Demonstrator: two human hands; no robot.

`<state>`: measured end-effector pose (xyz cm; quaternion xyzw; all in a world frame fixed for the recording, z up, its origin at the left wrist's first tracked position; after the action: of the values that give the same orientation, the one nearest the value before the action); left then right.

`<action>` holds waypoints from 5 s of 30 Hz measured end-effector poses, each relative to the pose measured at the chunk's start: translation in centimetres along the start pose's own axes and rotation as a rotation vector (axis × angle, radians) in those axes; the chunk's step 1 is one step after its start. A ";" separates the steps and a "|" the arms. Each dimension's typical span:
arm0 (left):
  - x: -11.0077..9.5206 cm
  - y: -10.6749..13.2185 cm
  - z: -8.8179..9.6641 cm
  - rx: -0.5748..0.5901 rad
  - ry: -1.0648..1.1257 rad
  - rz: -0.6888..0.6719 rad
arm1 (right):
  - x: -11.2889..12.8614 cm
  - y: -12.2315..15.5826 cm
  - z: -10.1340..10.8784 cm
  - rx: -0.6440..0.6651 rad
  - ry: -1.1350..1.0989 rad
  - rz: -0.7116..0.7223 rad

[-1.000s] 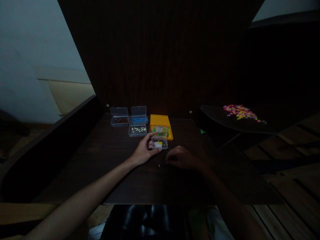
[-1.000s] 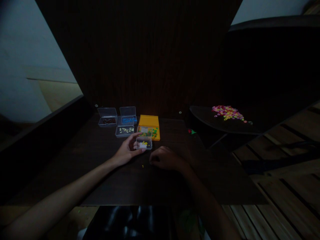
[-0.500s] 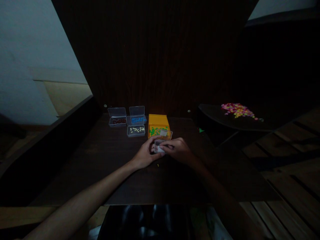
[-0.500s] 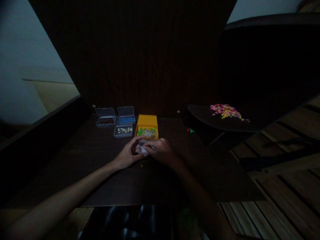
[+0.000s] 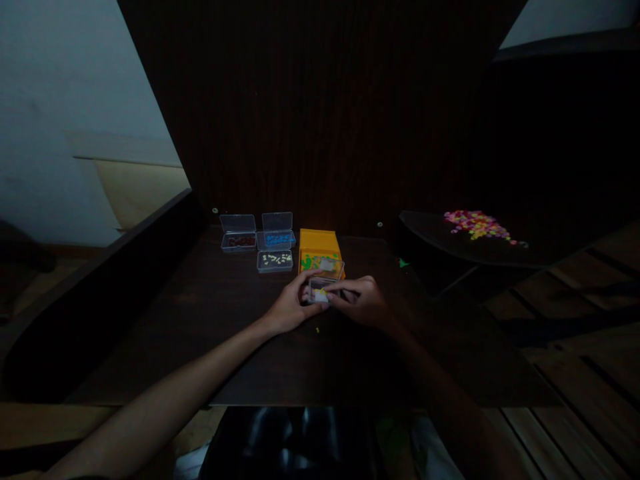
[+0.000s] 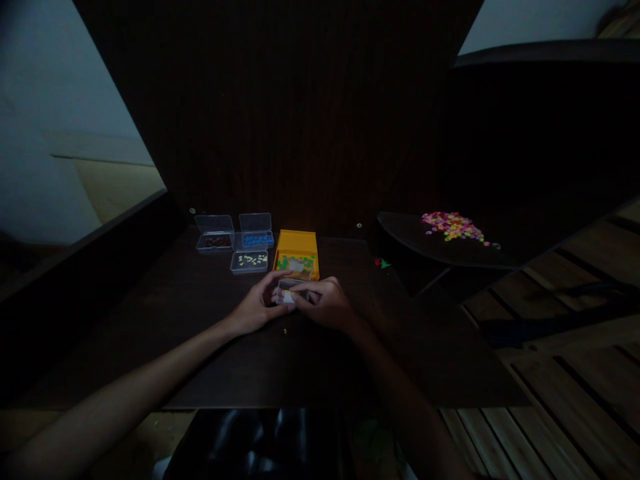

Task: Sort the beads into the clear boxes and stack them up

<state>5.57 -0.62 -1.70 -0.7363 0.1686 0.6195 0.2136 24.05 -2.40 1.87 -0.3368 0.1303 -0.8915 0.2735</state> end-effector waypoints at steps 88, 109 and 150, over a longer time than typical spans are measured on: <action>0.8 0.4 -0.6 0.082 -0.098 -0.082 | -0.5 0.0 -1.3 0.113 -0.002 -0.151; 0.0 -0.3 0.7 -0.014 -0.022 -0.035 | 1.7 1.0 -1.5 0.571 0.117 0.013; 0.2 0.6 -0.7 0.065 -0.163 -0.092 | 0.2 0.5 -1.1 0.136 0.167 -0.006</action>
<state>5.92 -1.48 -1.85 -0.6832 0.1369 0.6610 0.2785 23.39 -2.89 0.95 -0.2423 0.0906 -0.9241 0.2813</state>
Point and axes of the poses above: each hand's wrist, its own y-axis away from the middle knuckle, its own z-axis out of the back of the hand, x = y × z, the point moved 1 cm from there along -y, towards the middle knuckle, and after that the axes turned 3 degrees about z, right-handed, at the moved point
